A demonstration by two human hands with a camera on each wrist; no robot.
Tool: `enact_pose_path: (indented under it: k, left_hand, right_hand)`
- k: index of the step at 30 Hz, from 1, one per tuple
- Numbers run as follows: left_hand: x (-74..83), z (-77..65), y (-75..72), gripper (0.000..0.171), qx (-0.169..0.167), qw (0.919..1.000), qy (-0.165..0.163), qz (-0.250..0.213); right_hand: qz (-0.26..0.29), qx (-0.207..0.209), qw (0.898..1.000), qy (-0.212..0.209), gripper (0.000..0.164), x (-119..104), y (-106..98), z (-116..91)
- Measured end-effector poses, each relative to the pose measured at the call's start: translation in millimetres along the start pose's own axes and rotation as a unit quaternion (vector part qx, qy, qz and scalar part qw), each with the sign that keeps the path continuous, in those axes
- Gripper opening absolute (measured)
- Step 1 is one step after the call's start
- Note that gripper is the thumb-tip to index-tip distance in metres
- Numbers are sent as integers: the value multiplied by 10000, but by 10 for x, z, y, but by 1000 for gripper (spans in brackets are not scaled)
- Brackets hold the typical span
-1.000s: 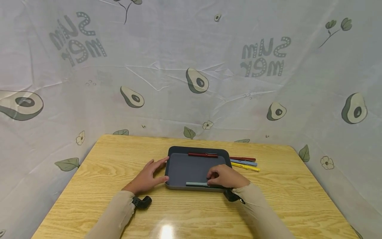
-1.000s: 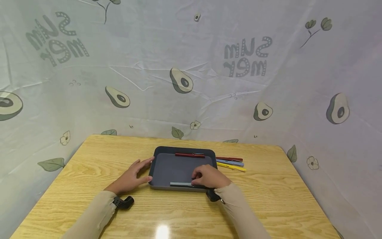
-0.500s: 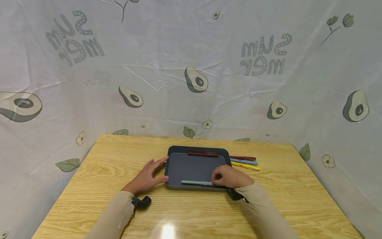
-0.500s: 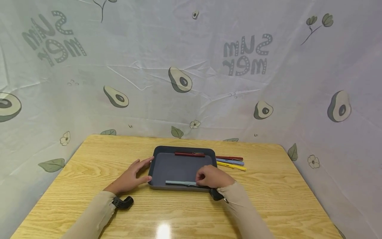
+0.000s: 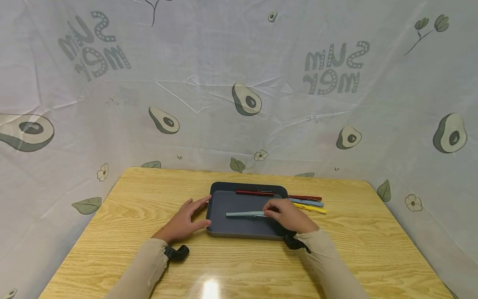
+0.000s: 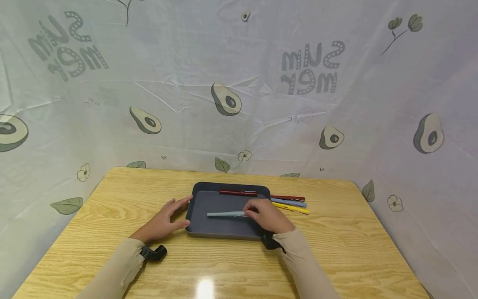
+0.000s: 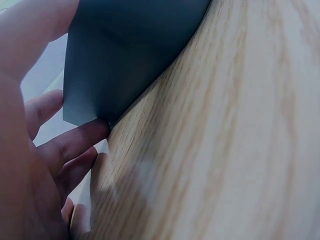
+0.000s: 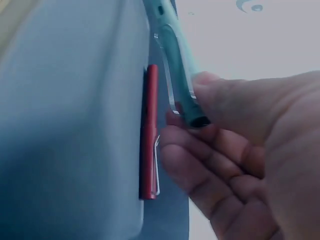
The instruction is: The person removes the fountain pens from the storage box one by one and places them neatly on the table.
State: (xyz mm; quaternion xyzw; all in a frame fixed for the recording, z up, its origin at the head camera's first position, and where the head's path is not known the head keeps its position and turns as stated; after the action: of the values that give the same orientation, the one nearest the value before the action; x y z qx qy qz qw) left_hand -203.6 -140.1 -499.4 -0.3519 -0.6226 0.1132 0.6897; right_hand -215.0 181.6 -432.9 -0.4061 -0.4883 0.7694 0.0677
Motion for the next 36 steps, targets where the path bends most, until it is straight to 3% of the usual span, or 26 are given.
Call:
enact_pose_path:
  k: [7,27,36]
  left_hand:
    - [-2,-3,-16,82,51,10000,-11,-53]
    - [-4,-3,-36,80,17,10000,-27,-38]
    - [-14,-2,-28,81,73,9999,74,-26]
  right_hand:
    - [-271,855,9958,-209,11,-5,-169,-70]
    - [-612,1547,9860,-104,15,-9,-289,-160]
    - [-794,1766,9808,-253,16,-20,-357,-182]
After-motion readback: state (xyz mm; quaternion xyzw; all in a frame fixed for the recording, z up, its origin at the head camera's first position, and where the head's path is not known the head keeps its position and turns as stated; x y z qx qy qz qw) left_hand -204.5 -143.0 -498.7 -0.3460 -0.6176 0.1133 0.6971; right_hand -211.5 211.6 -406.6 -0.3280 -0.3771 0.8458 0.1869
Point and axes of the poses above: each hand's wrist, its own z-axis towards the middle knuckle, its own y-axis out of the palm, x = y × z, the point moved 6 cm from there along z, towards the middle knuckle, and after that the axes turned 11 degrees about -y, right-handed, at the moved point
